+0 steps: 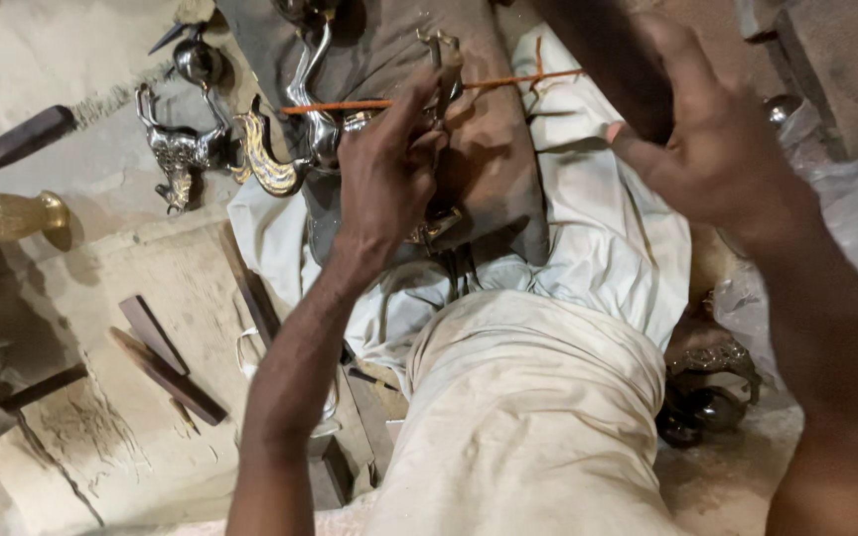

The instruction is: The person sits cross-legged on the floor holding a small punch against a brass bird figurine resting on a sandbag on their lap, and repeatedly strikes the punch with a wooden mallet to work the figurine's surface, repositioning the punch and cord between strikes.

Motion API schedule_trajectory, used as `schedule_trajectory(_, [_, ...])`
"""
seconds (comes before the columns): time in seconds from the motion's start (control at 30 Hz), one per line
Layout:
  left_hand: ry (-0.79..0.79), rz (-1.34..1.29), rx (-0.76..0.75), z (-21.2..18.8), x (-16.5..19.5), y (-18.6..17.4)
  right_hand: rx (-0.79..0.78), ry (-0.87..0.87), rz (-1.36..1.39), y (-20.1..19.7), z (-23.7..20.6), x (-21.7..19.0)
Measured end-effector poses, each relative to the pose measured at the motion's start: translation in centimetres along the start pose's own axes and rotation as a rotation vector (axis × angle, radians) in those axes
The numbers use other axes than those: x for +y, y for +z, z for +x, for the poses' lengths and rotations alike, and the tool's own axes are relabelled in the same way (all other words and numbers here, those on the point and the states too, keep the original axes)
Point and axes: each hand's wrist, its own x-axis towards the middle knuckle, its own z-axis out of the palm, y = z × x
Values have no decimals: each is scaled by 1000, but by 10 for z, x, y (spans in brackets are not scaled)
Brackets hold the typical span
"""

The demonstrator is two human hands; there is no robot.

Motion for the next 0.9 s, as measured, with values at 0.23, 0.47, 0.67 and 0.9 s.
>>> schedule_trajectory(0.23, [-31,10,-216,24,17,-27,-163,514,198,12,-23,-7])
schedule_trajectory(0.47, [110,81,-438,65,17,-36,61,467,466,39,-40,-34])
schedule_trajectory(0.67, [236,150,-544,91,25,-46,194,677,686,62,-52,-55])
schedule_trajectory(0.9, [333,192,-716,120,32,-52,321,615,1018,72,-57,-81])
